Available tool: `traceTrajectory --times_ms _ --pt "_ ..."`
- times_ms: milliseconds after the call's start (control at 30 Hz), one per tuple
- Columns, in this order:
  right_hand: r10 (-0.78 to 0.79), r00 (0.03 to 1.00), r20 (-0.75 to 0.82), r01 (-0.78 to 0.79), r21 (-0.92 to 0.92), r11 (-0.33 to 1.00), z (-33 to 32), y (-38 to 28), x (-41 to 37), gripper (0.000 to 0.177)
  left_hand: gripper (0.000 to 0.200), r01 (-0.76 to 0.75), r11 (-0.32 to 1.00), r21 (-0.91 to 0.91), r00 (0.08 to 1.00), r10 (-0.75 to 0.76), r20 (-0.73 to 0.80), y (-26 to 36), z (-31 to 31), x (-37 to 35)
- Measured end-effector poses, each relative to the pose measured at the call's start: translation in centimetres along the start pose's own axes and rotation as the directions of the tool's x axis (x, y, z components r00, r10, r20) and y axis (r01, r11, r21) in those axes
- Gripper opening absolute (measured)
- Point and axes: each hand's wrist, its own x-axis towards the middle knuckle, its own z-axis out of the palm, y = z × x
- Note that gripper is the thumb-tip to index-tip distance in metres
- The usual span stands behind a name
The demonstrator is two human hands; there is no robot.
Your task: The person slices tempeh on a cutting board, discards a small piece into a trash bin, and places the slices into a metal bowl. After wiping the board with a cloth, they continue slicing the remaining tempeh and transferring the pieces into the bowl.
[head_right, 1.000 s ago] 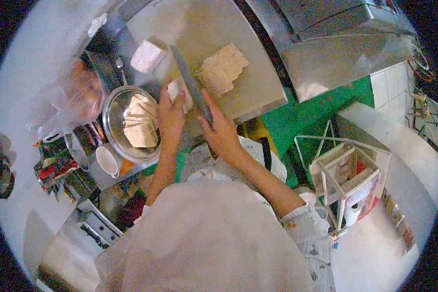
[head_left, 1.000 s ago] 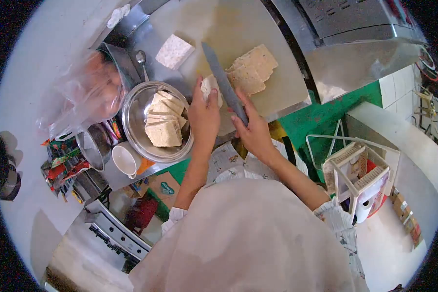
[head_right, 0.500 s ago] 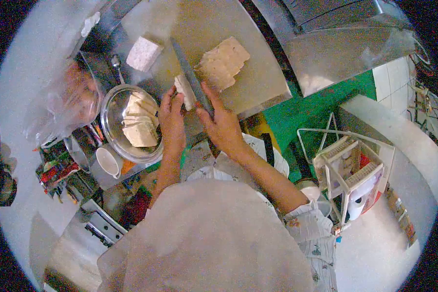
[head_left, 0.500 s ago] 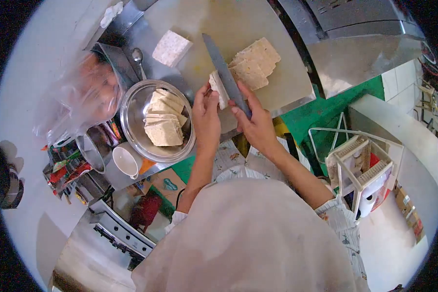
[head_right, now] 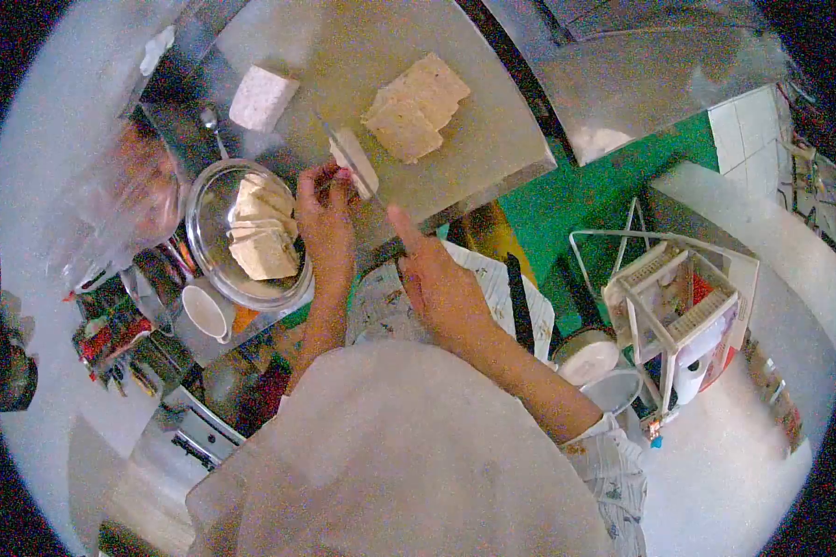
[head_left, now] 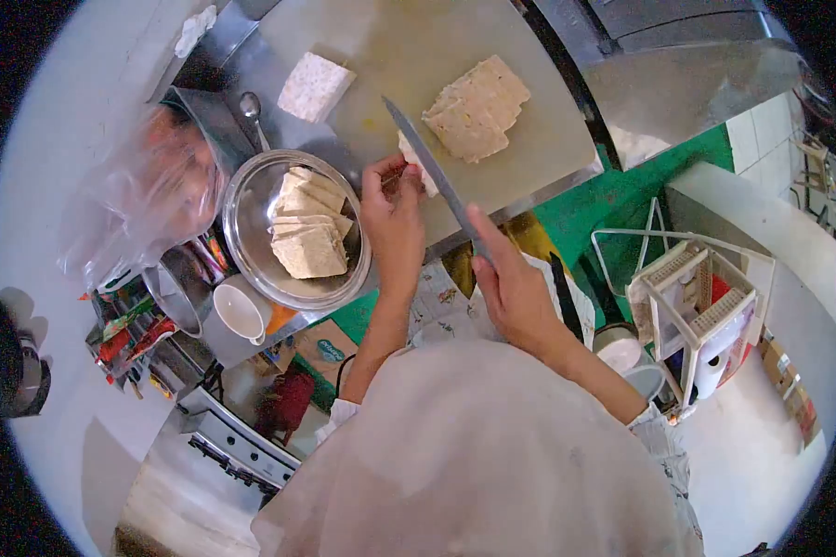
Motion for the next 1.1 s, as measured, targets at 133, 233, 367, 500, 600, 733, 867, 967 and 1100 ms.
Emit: traceTrajectory --times_ms 133,233,367,500,600,733,867,967,1100 --pt "-0.033 0.999 0.003 0.033 -0.127 0.991 0.9 0.1 -1.5 0.065 0.022 -0.023 0.999 -0.046 1.0 0.022 -0.017 -0.3 0.3 -0.1" --pt "0.01 1.0 0.006 -0.01 -0.099 0.995 1.0 -0.1 -1.9 0.064 0.02 -0.023 0.995 -0.095 1.0 0.021 -0.019 -0.8 0.5 0.0" --pt "-0.011 0.999 -0.053 0.006 -0.108 0.994 1.3 0.2 -2.4 0.065 0.02 -0.049 0.997 -0.056 0.999 0.049 -0.005 -0.6 0.5 0.0" --pt "0.022 1.0 -0.016 -0.023 -0.096 0.995 1.5 0.3 -2.9 0.066 0.019 -0.034 0.992 -0.118 0.999 0.034 -0.004 -0.6 0.6 0.0" --pt "0.028 0.999 -0.016 -0.03 -0.119 0.992 1.7 0.4 -3.0 0.066 0.021 -0.059 0.992 -0.116 0.998 0.058 -0.008 -0.8 0.8 0.0" --pt "0.093 0.996 0.018 -0.088 -0.181 0.979 1.6 0.0 -3.0 0.067 0.026 -0.108 0.99 -0.096 0.994 0.108 -0.006 -0.5 0.7 0.5" --pt "0.053 0.998 -0.025 -0.057 -0.184 0.981 2.1 0.2 -3.0 0.068 0.028 -0.125 0.981 -0.149 0.992 0.128 0.012 -0.7 0.4 1.7" --pt "0.037 0.998 -0.043 -0.045 -0.193 0.98 2.2 0.1 -3.1 0.07 0.028 -0.151 0.989 0.002 0.983 0.15 0.104 -0.2 0.2 2.1" --pt "0.085 0.996 -0.02 -0.087 -0.168 0.982 2.0 -0.6 -3.4 0.073 0.024 -0.191 0.981 -0.028 0.98 0.192 0.043 -0.5 0.5 2.3"
